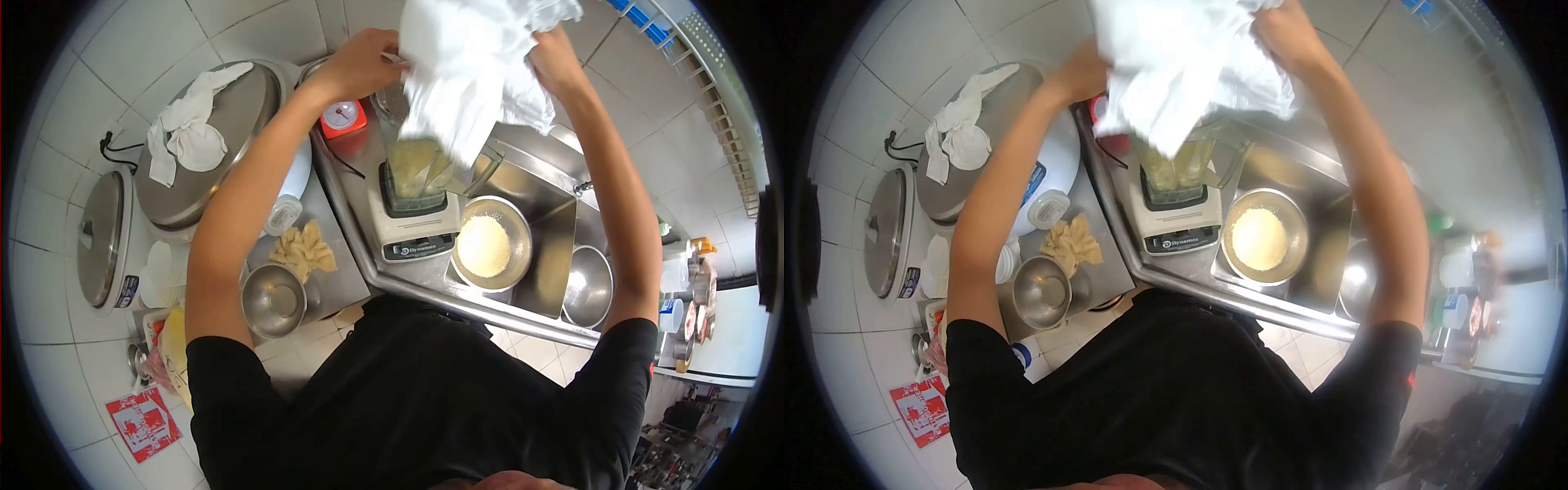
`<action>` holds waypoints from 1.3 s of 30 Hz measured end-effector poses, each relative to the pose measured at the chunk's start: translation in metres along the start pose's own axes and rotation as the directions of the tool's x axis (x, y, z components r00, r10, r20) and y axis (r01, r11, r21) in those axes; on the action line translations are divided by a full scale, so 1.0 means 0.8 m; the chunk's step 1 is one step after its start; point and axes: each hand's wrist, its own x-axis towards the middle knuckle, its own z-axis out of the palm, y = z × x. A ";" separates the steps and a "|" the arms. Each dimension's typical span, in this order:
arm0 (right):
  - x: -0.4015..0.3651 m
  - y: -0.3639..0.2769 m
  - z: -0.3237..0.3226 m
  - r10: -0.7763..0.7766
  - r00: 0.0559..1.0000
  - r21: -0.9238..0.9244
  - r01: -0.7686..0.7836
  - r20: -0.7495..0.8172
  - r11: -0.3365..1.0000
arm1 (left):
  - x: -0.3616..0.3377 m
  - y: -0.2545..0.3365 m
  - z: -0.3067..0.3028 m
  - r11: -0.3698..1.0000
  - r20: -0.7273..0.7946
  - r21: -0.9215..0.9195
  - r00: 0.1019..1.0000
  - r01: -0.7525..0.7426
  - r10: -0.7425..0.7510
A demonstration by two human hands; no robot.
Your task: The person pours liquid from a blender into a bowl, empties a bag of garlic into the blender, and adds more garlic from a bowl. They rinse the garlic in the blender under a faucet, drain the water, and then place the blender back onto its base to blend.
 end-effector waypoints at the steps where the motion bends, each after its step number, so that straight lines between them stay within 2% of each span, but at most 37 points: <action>1: 0.001 -0.055 -0.003 0.532 0.845 0.723 -0.395 0.045 0.566 | -0.010 0.053 -0.012 0.993 -0.043 -0.055 0.993 0.108 -0.111; 2: 0.000 -0.016 0.002 0.531 0.845 0.724 -0.401 0.057 0.561 | -0.005 0.044 -0.009 0.993 -0.043 -0.024 0.992 0.113 -0.114; 3: -0.001 0.055 0.007 0.385 0.906 0.765 -0.373 0.177 0.525 | -0.001 0.039 -0.008 0.990 -0.019 -0.079 0.993 0.118 -0.120; 4: 0.001 0.093 0.011 0.216 0.936 0.803 -0.350 0.278 0.482 | 0.006 0.032 -0.008 0.984 0.002 -0.132 0.993 0.121 -0.121; 5: -0.004 0.074 0.007 0.160 0.965 0.780 -0.264 0.209 0.568 | 0.015 0.018 0.003 0.935 0.033 -0.279 0.976 0.217 -0.216; 6: -0.005 0.056 0.004 0.157 0.964 0.779 -0.266 0.215 0.568 | 0.017 0.003 0.012 0.934 0.030 -0.281 0.975 0.220 -0.221; 8: -0.010 0.025 -0.003 0.021 0.958 0.808 -0.254 0.287 0.531 | 0.017 0.005 0.019 0.835 0.143 -0.534 0.988 0.133 -0.066; 9: -0.011 0.016 -0.007 -0.050 0.948 0.823 -0.245 0.313 0.512 | 0.019 0.008 0.020 0.834 0.143 -0.536 0.988 0.133 -0.066; 10: -0.013 0.010 -0.010 -0.050 0.948 0.822 -0.247 0.316 0.513 | 0.021 0.020 0.014 0.926 0.149 -0.345 0.983 0.156 -0.110; 11: -0.014 0.004 -0.011 -0.113 0.941 0.820 -0.213 0.318 0.532 | 0.021 0.028 0.011 0.975 0.145 -0.139 0.977 0.176 -0.156; 12: -0.012 0.000 -0.011 -0.178 0.930 0.816 -0.177 0.321 0.550 | 0.020 0.029 0.010 0.974 0.140 -0.143 0.978 0.178 -0.158; 15: -0.010 0.007 -0.009 -0.074 0.961 0.761 -0.162 0.266 0.628 | 0.016 0.029 0.008 0.961 0.097 -0.166 0.974 0.221 -0.207; 18: -0.013 0.027 -0.004 0.089 0.982 0.683 -0.179 0.165 0.708 | 0.008 0.026 0.015 0.974 0.059 -0.155 0.986 0.165 -0.157; 20: -0.017 0.047 0.003 0.162 0.978 0.624 -0.206 0.128 0.753 | 0.012 0.027 0.031 1.000 0.015 0.022 1.000 0.011 -0.012; 21: -0.017 0.054 0.006 0.189 0.975 0.595 -0.221 0.117 0.773 | 0.017 0.027 0.032 0.995 0.006 0.093 0.999 0.041 -0.042; 22: -0.019 0.065 0.005 0.215 0.971 0.569 -0.233 0.101 0.788 | 0.022 0.021 0.029 0.995 0.002 0.090 0.999 0.041 -0.041; 23: -0.022 0.078 0.001 0.230 0.968 0.528 -0.246 0.097 0.813 | 0.030 0.012 0.025 0.994 0.055 0.038 0.993 0.099 -0.101; 25: -0.029 0.108 -0.012 0.199 0.975 0.362 -0.221 0.097 0.905 | 0.035 0.009 0.017 0.987 0.118 -0.011 0.980 0.161 -0.159; 27: -0.031 0.145 -0.028 -0.014 0.991 0.046 0.008 0.130 0.999 | 0.033 0.030 -0.012 0.977 0.173 0.144 0.968 0.160 -0.184; 28: -0.032 0.128 -0.028 -0.006 0.991 0.049 0.000 0.132 0.999 | 0.032 0.048 -0.026 0.977 0.181 0.141 0.966 0.162 -0.186; 29: -0.029 0.093 -0.033 0.185 0.969 0.348 -0.233 0.166 0.908 | 0.032 0.070 -0.040 0.960 0.156 0.018 0.948 0.279 -0.279; 30: -0.027 0.074 -0.036 0.345 0.904 0.596 -0.426 0.251 0.681 | 0.032 0.086 -0.051 0.916 0.140 -0.107 0.918 0.386 -0.371; 31: -0.019 0.075 -0.043 0.356 0.887 0.340 -0.446 0.295 0.828 | 0.030 0.091 -0.059 0.942 0.111 -0.196 0.960 0.274 -0.256; 32: -0.019 0.074 -0.047 0.359 0.887 0.339 -0.447 0.292 0.828 | 0.030 0.089 -0.064 0.942 0.112 -0.197 0.961 0.271 -0.252; 34: -0.017 0.064 -0.058 0.321 0.922 0.196 -0.363 0.217 0.911 | 0.031 0.085 -0.069 0.984 0.006 -0.168 0.998 0.059 -0.059; 35: -0.025 0.073 -0.046 0.275 0.950 0.577 -0.308 0.147 0.756 | 0.035 0.082 -0.069 0.984 0.007 -0.168 0.998 0.060 -0.059; 36: -0.021 0.077 -0.044 0.278 0.950 0.579 -0.309 0.145 0.754 | 0.042 0.076 -0.069 0.975 0.048 -0.175 0.991 0.135 -0.129; 37: -0.016 0.079 -0.041 0.306 0.949 0.454 -0.308 0.080 0.836 | 0.046 0.076 -0.070 0.962 0.090 -0.176 0.977 0.207 -0.194; 38: -0.012 0.081 -0.041 0.319 0.947 0.317 -0.307 0.014 0.897 | 0.045 0.075 -0.071 0.964 0.091 -0.173 0.977 0.204 -0.190; 39: -0.009 0.081 -0.040 0.318 0.948 0.318 -0.305 0.011 0.898 | 0.039 0.072 -0.072 0.961 0.122 -0.178 0.974 0.211 -0.192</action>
